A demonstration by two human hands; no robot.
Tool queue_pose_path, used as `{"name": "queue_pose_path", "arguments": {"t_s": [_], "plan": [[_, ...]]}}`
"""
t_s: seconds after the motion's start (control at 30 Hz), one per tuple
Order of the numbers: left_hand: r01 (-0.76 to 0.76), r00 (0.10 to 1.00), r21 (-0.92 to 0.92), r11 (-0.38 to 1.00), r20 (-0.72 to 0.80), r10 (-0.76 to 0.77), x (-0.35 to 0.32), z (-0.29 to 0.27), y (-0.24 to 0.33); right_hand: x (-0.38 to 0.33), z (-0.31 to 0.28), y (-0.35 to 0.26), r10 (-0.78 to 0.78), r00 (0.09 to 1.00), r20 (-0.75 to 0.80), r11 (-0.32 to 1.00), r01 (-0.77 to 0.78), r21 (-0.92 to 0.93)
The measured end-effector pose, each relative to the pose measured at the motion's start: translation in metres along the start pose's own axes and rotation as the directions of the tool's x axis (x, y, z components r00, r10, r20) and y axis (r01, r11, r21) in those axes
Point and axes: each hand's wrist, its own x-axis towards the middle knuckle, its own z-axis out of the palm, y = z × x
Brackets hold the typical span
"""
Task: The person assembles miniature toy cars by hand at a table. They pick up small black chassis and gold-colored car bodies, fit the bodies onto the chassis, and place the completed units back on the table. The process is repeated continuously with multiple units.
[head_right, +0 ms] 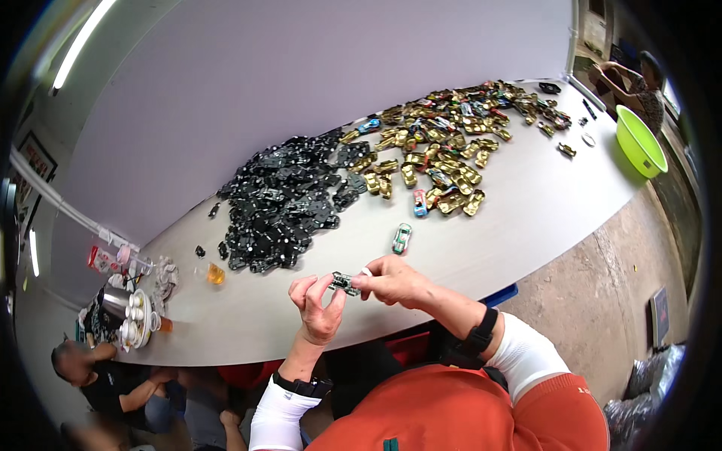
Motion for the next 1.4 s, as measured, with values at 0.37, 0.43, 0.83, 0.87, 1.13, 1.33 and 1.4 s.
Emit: {"name": "queue_pose_path", "arguments": {"t_s": [0.37,0.43,0.83,0.87,1.13,1.33,1.4], "plan": [[0.235,0.494,-0.702,-0.672,0.682,-0.540,-0.014,0.024,0.043,-0.013,-0.011,0.028,0.126,0.970,0.209,0.966,-0.168,0.197],[0.203,0.498,-0.702,-0.683,0.675,-0.545,-0.014,0.025,0.043,-0.013,-0.009,0.028,0.117,0.968,0.222,0.970,-0.159,0.184],[0.107,0.479,-0.630,-0.769,0.711,-0.515,-0.024,0.022,0.046,0.004,-0.097,-0.018,-0.401,0.823,-0.403,0.336,-0.277,-0.900],[0.097,0.484,-0.636,-0.765,0.702,-0.522,-0.023,0.022,0.046,0.005,-0.093,-0.022,-0.386,0.836,-0.390,0.239,-0.318,-0.917],[0.132,0.488,-0.600,-0.789,0.732,-0.475,-0.034,0.014,0.043,0.034,-0.076,-0.024,-0.321,0.899,-0.298,0.168,-0.256,-0.952],[0.084,0.517,-0.631,-0.771,0.689,-0.508,-0.034,0.020,0.040,0.016,-0.083,-0.004,-0.433,0.900,-0.051,0.172,0.027,-0.985],[0.109,0.514,-0.631,-0.768,0.697,-0.500,-0.029,0.022,0.042,0.009,-0.082,-0.005,-0.431,0.902,-0.022,0.214,0.078,-0.974]]}}
